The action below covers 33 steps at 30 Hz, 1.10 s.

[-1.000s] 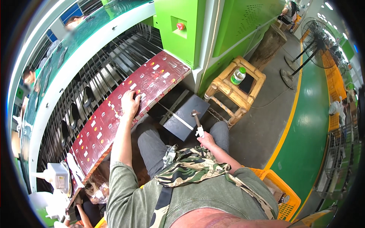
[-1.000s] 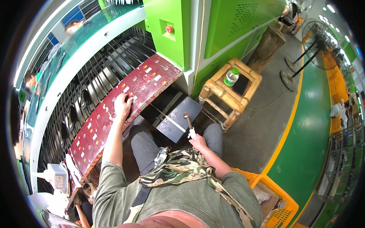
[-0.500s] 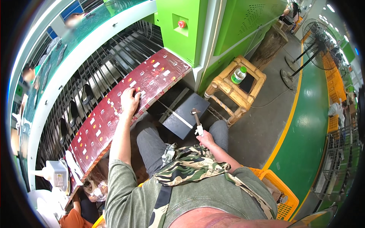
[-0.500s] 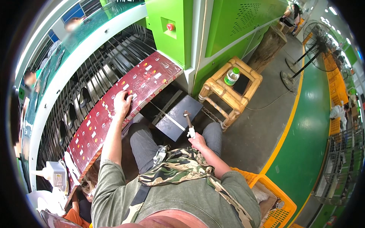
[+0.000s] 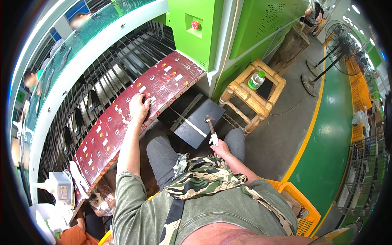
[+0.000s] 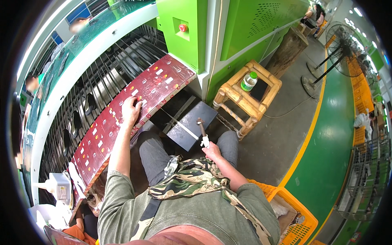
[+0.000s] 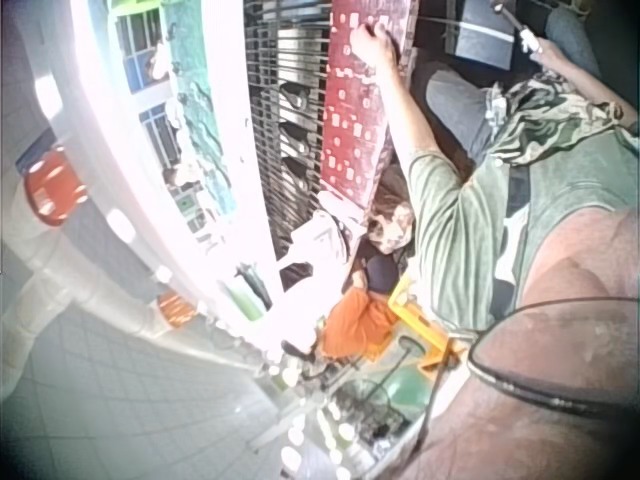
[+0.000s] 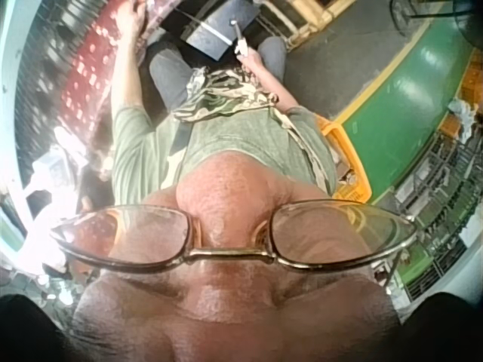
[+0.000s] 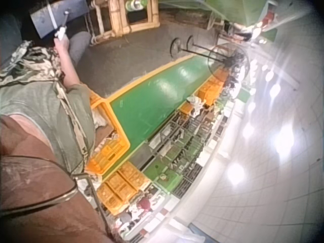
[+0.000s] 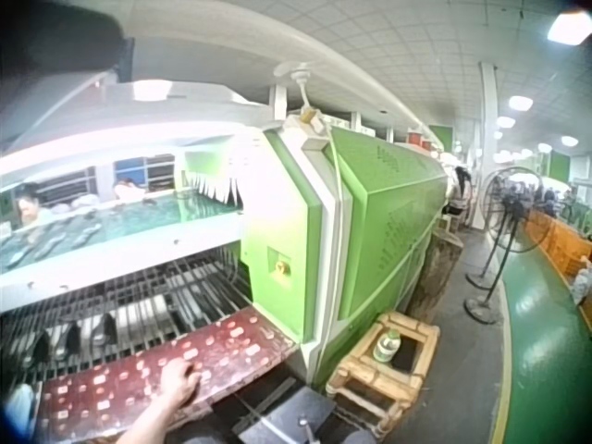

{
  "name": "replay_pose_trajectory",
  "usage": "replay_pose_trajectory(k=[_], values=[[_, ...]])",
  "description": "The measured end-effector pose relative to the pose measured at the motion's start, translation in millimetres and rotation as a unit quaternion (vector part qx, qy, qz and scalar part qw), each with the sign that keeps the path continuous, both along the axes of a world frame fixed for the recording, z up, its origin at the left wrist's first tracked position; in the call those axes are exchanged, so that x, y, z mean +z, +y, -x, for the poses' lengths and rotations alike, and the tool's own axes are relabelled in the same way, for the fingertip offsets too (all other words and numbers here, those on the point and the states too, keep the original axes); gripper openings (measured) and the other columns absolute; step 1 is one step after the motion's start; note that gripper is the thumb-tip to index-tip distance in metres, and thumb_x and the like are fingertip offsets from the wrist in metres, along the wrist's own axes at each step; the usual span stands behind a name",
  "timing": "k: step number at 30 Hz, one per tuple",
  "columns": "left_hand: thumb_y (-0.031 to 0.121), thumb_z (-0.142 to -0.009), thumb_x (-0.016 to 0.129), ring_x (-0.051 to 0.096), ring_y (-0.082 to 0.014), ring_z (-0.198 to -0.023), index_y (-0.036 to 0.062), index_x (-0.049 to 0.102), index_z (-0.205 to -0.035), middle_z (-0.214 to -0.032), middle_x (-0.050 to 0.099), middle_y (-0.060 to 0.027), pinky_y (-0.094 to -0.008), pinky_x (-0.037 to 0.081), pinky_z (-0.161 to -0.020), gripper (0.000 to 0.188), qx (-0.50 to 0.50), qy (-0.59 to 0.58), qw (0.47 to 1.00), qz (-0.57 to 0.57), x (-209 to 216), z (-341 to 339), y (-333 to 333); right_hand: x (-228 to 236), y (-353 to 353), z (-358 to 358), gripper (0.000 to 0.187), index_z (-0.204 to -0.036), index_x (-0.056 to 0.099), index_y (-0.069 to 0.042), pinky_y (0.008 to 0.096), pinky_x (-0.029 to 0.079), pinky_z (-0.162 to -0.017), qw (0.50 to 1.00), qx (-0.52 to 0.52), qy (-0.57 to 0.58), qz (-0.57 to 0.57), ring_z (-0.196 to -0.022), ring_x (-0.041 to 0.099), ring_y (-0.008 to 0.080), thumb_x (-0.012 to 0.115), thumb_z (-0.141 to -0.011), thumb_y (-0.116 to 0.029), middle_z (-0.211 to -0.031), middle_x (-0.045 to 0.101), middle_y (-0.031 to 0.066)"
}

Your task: Hammering the soles and edges of shoes on a manufacturing line to ensure proper adhesion.

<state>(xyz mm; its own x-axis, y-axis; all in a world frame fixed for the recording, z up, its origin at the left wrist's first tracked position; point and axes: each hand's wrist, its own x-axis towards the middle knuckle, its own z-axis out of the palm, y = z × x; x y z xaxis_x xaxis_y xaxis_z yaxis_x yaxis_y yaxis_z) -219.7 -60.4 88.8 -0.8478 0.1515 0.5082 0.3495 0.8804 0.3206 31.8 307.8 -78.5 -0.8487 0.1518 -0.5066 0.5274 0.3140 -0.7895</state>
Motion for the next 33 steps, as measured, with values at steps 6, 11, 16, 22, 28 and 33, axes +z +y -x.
replay_pose_trajectory(k=[6,11,16,22,28,33], values=[[0.029,-0.084,0.075,0.061,-0.0363,-0.116,-0.0005,0.069,-0.109,-0.118,0.067,-0.021,-0.0429,0.046,-0.104,0.039,0.001,0.008,1.0,0.003,-0.8,-0.4,-1.8,6.4,-1.9,0.6,0.032,-0.113,0.059,-0.002,0.0344,0.051,-0.048,1.0,-0.004,-0.009,-0.006,-0.049,0.062,0.0174,0.068,-0.085,-0.014,-0.074,0.065,0.0093],[0.029,-0.084,0.074,0.061,-0.0364,-0.116,-0.0005,0.069,-0.11,-0.118,0.067,-0.0212,-0.0431,0.046,-0.104,0.039,-0.001,0.005,1.0,0.001,0.3,0.1,-0.1,6.0,-1.5,-0.5,0.031,-0.112,0.059,-0.002,0.035,0.051,-0.048,1.0,-0.012,0.002,0.003,-0.05,0.063,0.0179,0.067,-0.086,-0.014,-0.074,0.065,0.0092],[0.029,-0.084,0.075,0.062,-0.0366,-0.115,-0.0006,0.069,-0.11,-0.117,0.067,-0.0213,-0.0431,0.046,-0.103,0.039,0.001,0.007,1.0,0.005,-0.7,0.5,-1.6,7.7,-1.9,0.8,0.029,-0.111,0.059,-0.002,0.035,0.05,-0.047,1.0,-0.006,-0.003,0.0,-0.05,0.062,0.0175,0.067,-0.086,-0.014,-0.073,0.064,0.0086],[0.032,-0.085,0.073,0.058,-0.0358,-0.122,-0.0006,0.069,-0.112,-0.122,0.066,-0.0208,-0.0434,0.042,-0.108,0.042,0.004,-0.03,1.0,-0.006,0.4,0.9,-0.3,6.1,-1.8,0.3,0.028,-0.11,0.059,-0.002,0.0344,0.05,-0.047,1.0,-0.009,-0.004,-0.002,-0.05,0.062,0.017,0.067,-0.086,-0.014,-0.073,0.064,0.0082],[0.031,-0.084,0.074,0.058,-0.0354,-0.121,0.0001,0.069,-0.111,-0.121,0.066,-0.0206,-0.0432,0.043,-0.107,0.042,0.004,-0.014,1.0,-0.008,-2.5,1.8,-2.1,6.7,-1.8,1.0,0.031,-0.111,0.059,-0.002,0.0361,0.053,-0.048,1.0,-0.006,-0.01,-0.006,-0.05,0.065,0.0205,0.067,-0.086,-0.018,-0.078,0.067,0.0123],[0.031,-0.084,0.074,0.059,-0.0353,-0.121,0.0003,0.069,-0.111,-0.121,0.067,-0.0202,-0.0432,0.043,-0.107,0.041,0.003,-0.015,1.0,-0.008,-2.8,2.7,-2.2,2.1,-1.3,1.6,0.032,-0.113,0.058,-0.002,0.0362,0.053,-0.048,1.0,-0.001,-0.005,-0.005,-0.05,0.065,0.0199,0.067,-0.087,-0.017,-0.077,0.067,0.0116]])
